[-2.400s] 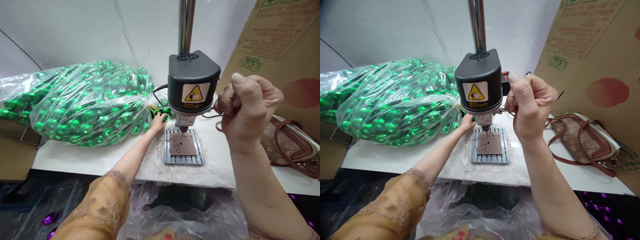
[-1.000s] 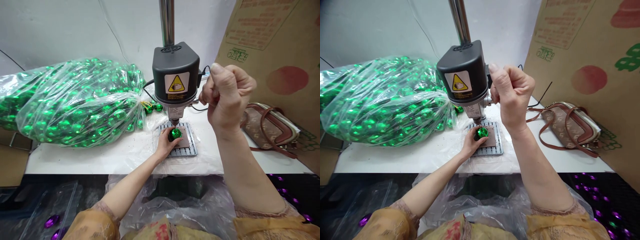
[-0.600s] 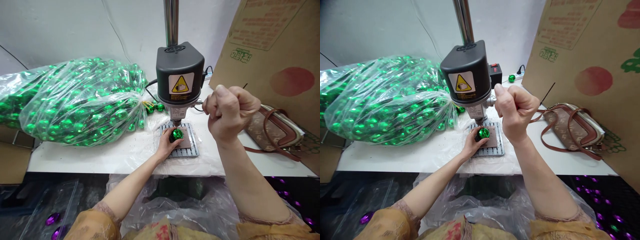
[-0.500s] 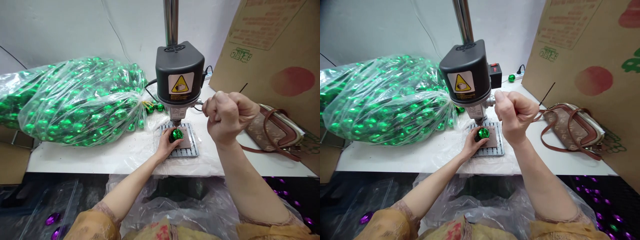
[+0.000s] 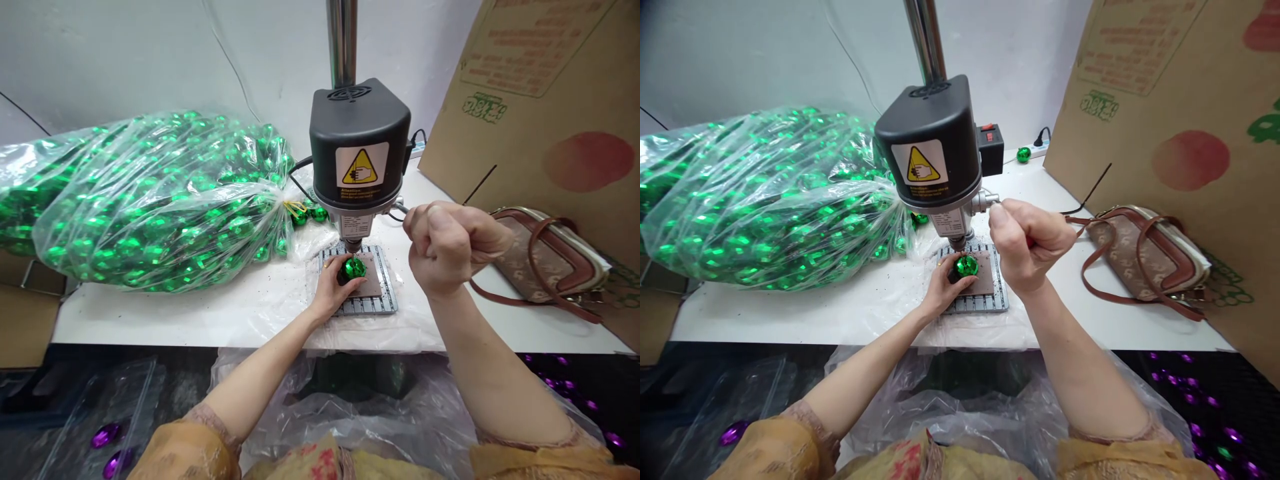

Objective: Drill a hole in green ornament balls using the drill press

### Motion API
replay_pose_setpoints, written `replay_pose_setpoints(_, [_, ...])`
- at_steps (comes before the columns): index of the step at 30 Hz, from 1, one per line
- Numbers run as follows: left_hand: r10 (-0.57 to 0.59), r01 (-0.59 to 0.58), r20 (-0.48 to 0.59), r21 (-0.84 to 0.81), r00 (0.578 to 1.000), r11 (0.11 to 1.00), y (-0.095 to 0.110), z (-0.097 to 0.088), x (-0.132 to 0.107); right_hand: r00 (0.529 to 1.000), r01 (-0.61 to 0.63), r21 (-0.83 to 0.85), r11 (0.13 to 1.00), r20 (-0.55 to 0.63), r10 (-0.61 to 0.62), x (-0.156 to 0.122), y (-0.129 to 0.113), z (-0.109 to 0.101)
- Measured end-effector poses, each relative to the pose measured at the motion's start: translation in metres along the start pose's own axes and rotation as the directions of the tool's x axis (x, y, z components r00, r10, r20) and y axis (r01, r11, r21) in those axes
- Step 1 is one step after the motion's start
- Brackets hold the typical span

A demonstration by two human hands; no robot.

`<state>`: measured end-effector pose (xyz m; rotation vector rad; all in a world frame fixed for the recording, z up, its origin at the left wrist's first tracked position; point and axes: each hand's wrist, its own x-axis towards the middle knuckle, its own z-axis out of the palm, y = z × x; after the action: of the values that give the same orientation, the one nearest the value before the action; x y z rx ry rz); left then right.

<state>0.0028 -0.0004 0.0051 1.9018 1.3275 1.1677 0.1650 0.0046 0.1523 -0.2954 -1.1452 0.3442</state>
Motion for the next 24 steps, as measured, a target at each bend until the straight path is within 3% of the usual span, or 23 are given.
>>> replay_pose_setpoints(20, [0.027,-0.027,-0.006,-0.012,1.000,1.000,-0.004,0.001,-0.001,0.975,0.205,-0.002,0.979,0.092,-0.204,-0.020,0.008,-0.010])
replay_pose_setpoints(24, [0.006,-0.006,-0.004,-0.028,1.000,1.000,-0.005,0.001,0.000,0.998,0.061,-0.039,0.997,0.011,-0.060,0.000,-0.004,0.003])
